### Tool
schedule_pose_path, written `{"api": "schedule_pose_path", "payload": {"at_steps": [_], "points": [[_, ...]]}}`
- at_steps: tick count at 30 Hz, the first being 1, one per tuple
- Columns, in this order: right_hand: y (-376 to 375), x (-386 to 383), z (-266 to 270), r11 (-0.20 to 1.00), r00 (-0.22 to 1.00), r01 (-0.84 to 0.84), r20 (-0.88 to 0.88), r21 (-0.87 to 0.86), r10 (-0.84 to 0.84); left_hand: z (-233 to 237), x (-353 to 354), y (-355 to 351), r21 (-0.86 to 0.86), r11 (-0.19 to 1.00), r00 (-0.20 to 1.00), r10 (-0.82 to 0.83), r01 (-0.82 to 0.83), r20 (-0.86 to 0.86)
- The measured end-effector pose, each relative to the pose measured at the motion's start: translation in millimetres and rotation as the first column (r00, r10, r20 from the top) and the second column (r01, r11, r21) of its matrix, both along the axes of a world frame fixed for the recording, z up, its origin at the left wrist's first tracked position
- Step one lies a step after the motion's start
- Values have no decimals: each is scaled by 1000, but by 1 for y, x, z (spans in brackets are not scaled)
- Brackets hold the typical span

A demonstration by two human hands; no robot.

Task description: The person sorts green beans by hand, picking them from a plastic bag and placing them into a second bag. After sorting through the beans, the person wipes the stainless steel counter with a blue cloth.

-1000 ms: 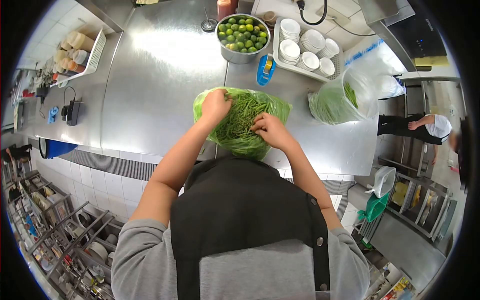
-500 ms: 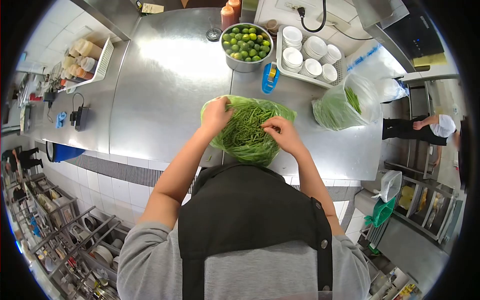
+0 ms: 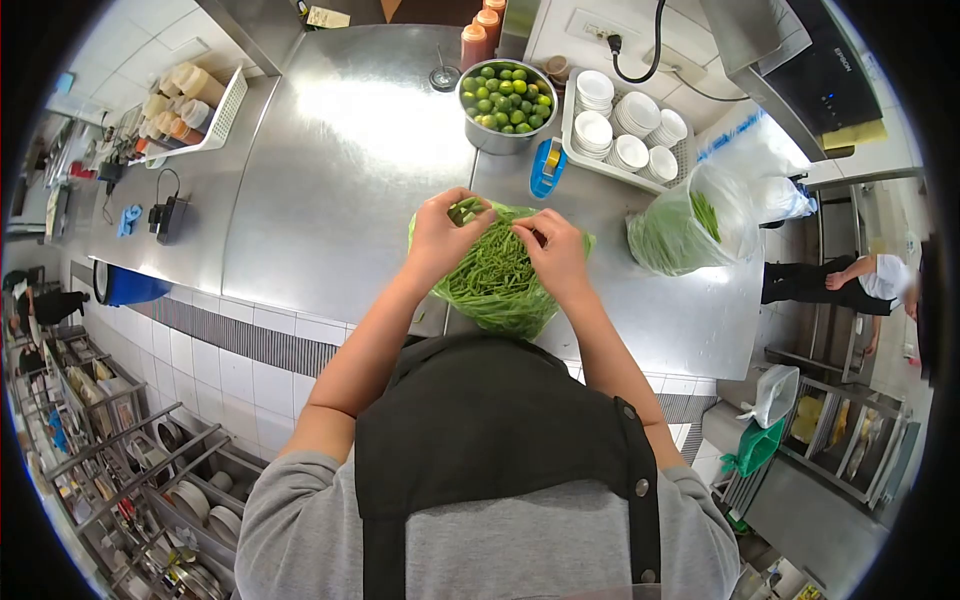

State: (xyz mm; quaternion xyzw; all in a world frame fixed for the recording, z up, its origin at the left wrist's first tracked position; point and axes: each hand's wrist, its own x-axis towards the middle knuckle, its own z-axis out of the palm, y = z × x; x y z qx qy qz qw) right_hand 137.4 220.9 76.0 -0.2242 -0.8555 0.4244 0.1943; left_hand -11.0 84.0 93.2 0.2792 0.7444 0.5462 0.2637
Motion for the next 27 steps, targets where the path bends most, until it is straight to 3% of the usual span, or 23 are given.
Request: {"api": "schedule_pose_path", "payload": {"at_steps": [3,6,7,9,12,15,16,19,20,22,23,24,27], "points": [[-7,5,3,993,999,-33,17,-109,35,-7,1,2,141,988,973,30,-63,228],[-21,9,-1,981,997,-75,-41,-180,69,-5,9,5,276,951,934,32,-138,356],[-25,9,-4,979,994,-91,-75,-184,79,-14,10,6,289,951,946,8,-107,324],[-30,10,-7,960,966,-256,-43,-113,253,-31,12,7,306,951,965,-36,-48,261],[-33,15,-22,891,878,-452,157,-43,453,-27,20,6,262,954,915,27,-144,404],[-25,29,-45,900,847,-436,335,-6,413,-21,2,2,232,946,875,93,-227,476],[-21,31,-46,924,873,-383,319,-20,369,-31,-5,1,290,925,866,75,-246,494],[-12,35,-47,970,934,-235,259,-70,245,-56,-22,-8,190,942,752,88,-275,653],[-10,34,-46,976,950,-196,229,-90,212,-74,-28,-16,102,972,741,90,-210,666],[-7,35,-41,981,962,-126,222,-148,157,-89,-23,-26,-217,975,975,0,49,220],[-8,36,-40,980,958,-139,232,-145,170,-96,-21,-31,-404,908,992,-129,115,-7],[-7,38,-39,979,953,-151,243,-140,182,-92,-13,-32,-475,877,980,-151,73,-128],[-6,44,-46,967,937,-199,259,-156,235,-77,1,-36,-660,746,936,-292,93,-198]]}}
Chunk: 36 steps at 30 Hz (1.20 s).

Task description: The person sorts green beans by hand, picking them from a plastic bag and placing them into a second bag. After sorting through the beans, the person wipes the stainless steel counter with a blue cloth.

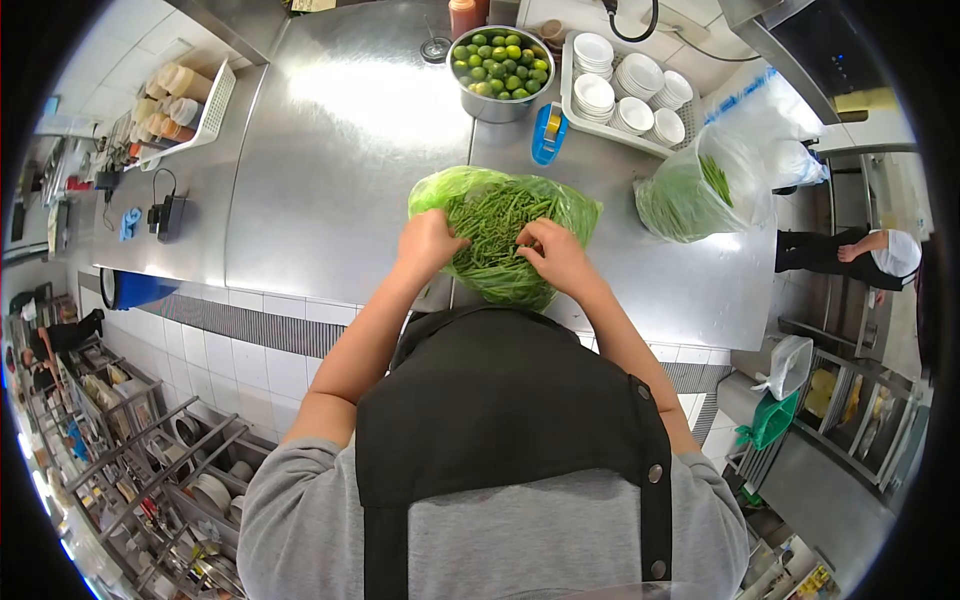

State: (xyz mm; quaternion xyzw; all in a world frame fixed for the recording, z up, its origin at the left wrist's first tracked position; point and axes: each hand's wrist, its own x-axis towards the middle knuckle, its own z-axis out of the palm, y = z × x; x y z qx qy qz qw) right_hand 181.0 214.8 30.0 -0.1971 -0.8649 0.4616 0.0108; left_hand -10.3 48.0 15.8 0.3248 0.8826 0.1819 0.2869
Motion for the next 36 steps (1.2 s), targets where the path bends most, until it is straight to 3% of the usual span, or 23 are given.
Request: {"api": "schedule_pose_path", "payload": {"at_steps": [5,12,16,19,22,25,28,31,36], "points": [[-1,2,-7,1000,1000,-19,7,-5,19,-10,-5,-3,-91,991,993,-92,99,72],[6,-7,16,991,998,55,-31,-122,-59,52,-51,-29,-155,973,978,-146,168,147],[5,-16,16,990,999,22,-22,-139,-25,50,-65,-42,-44,995,911,-64,89,407],[0,-23,12,946,998,51,36,-320,-41,66,-53,-41,64,997,828,-69,40,556],[-3,-29,5,740,989,148,116,-656,-95,72,-39,-30,113,993,783,-92,28,615],[-10,-32,15,385,938,283,170,-879,-301,69,-33,-19,76,996,766,-88,50,637],[-3,-26,15,265,932,187,86,-946,-352,67,-28,-13,67,995,779,-98,72,619],[2,-22,15,522,943,215,37,-825,-330,53,-23,-15,127,991,792,-117,50,599],[3,-22,32,660,966,153,-29,-735,-256,67,-15,-9,131,979,747,-205,157,632]]}}
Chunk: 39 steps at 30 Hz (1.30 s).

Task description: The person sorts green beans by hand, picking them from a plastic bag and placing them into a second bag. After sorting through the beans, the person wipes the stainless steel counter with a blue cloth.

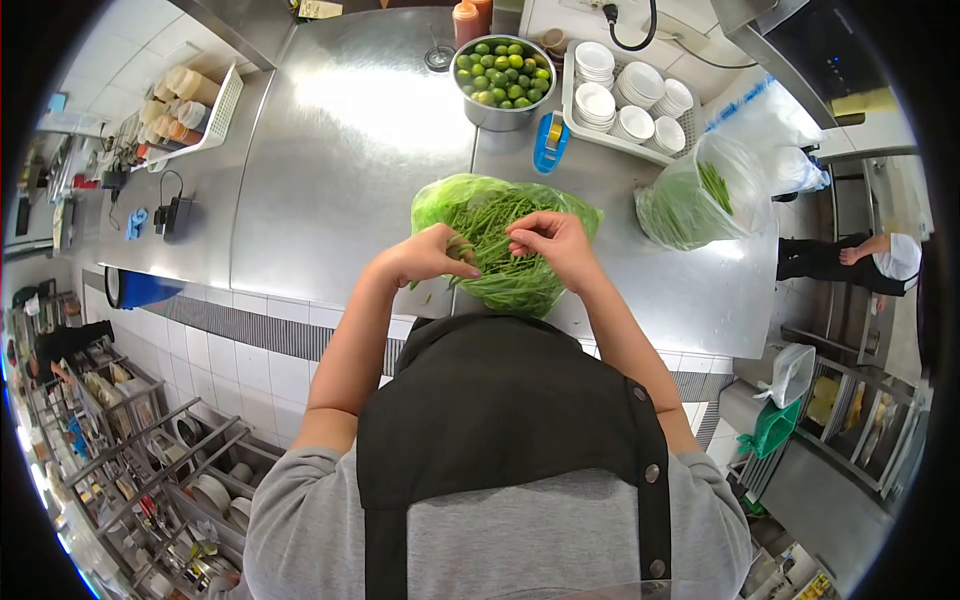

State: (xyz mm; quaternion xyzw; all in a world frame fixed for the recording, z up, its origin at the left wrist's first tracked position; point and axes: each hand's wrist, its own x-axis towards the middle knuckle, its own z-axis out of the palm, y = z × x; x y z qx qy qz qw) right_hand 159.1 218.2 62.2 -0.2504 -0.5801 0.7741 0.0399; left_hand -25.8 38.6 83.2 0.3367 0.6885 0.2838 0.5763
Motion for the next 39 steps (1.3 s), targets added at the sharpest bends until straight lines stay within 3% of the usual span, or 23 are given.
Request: {"api": "schedule_pose_path", "payload": {"at_steps": [3,6,8,10,13,16,18,19,22,23,25,26,31,34,37,39], "points": [[-2,-3,1,998,999,-32,-25,61,34,24,16,15,34,999,998,32,-34,50],[1,-7,-3,985,997,-65,-33,157,71,4,20,17,164,984,997,58,-65,47],[7,-6,-1,946,990,-134,-3,296,141,4,13,18,108,994,999,34,-36,26],[11,-5,12,845,968,-246,73,476,240,5,12,18,100,995,1000,17,-17,0],[6,-6,26,544,958,-144,-22,827,287,9,14,19,126,992,998,24,-17,-58],[4,-12,26,551,987,-68,-24,832,159,10,21,28,124,985,988,129,-119,-79],[8,-17,12,468,998,56,-66,882,5,-16,37,34,180,943,957,289,-279,-31],[10,-20,2,418,993,114,-93,901,-71,-19,46,37,282,922,957,289,-266,-43],[37,-14,-21,438,980,50,40,898,-193,-11,65,43,231,864,894,434,-448,110],[40,-9,-20,449,986,-33,103,893,-132,-9,63,45,212,841,866,466,-497,181],[35,3,-8,461,973,-197,230,865,-15,-4,53,45,142,729,695,549,-670,464],[35,8,-9,512,974,-202,228,835,12,-1,50,47,84,669,578,564,-738,590],[36,14,-21,753,993,-115,87,648,78,8,34,54,244,451,492,595,-859,636],[29,8,0,940,997,-58,60,337,40,14,34,57,292,374,473,651,-880,593],[4,-5,34,927,996,73,-78,369,-48,12,32,57,312,344,463,689,-886,557],[-7,-13,51,839,998,10,-57,544,25,12,33,56,321,340,466,693,-884,549]]}}
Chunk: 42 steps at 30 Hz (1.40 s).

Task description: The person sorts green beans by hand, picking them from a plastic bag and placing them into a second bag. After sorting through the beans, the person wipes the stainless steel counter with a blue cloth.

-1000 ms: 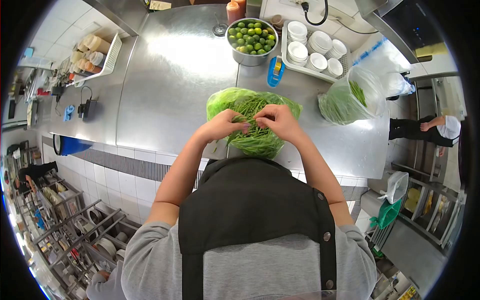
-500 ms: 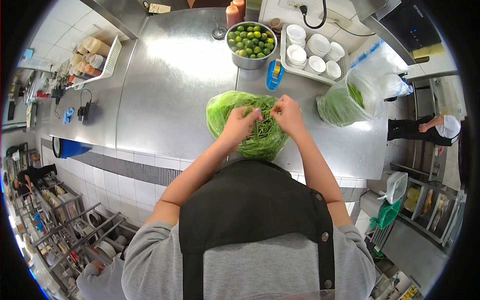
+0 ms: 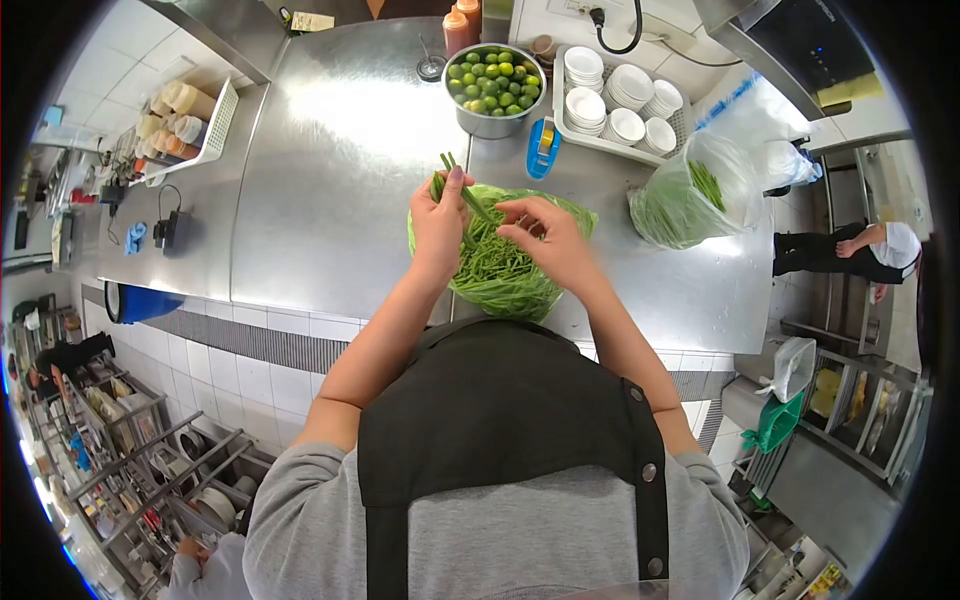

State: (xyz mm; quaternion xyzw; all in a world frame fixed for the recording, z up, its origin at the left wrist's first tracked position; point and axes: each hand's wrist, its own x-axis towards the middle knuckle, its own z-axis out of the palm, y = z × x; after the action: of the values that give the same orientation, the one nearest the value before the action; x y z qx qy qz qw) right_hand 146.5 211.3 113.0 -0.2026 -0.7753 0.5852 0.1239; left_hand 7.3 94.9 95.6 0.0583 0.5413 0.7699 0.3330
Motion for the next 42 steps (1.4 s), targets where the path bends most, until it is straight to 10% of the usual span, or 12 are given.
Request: {"api": "schedule_pose_path", "payload": {"at_steps": [7,10,13,19,22,25,31,37,42], "points": [[-15,-16,-20,857,984,92,-180,507,0,-1,2,-2,-59,997,998,54,-56,-26],[-15,-19,-12,749,989,-38,-84,661,124,-15,-5,-2,-205,973,926,22,-107,-378],[-16,-21,-7,817,946,-145,-165,559,280,-23,-7,-4,-277,956,906,-29,-99,-422],[-22,1,7,894,870,83,-469,440,150,-46,-29,-11,-68,997,935,59,-38,349],[7,8,-8,874,968,17,-225,485,106,-43,-39,-20,44,999,910,-11,-8,414],[25,25,-43,840,885,-421,359,342,298,-23,-33,-21,68,998,905,-42,14,423],[-3,0,2,972,973,-146,149,-185,174,-6,-10,-10,100,994,933,-68,35,354],[-12,-10,-8,992,968,-62,-234,114,87,-13,-8,-7,82,996,917,-69,39,394],[-15,-10,-8,993,941,54,-328,-105,-86,-57,-20,-14,149,985,773,-33,-81,634]]}}
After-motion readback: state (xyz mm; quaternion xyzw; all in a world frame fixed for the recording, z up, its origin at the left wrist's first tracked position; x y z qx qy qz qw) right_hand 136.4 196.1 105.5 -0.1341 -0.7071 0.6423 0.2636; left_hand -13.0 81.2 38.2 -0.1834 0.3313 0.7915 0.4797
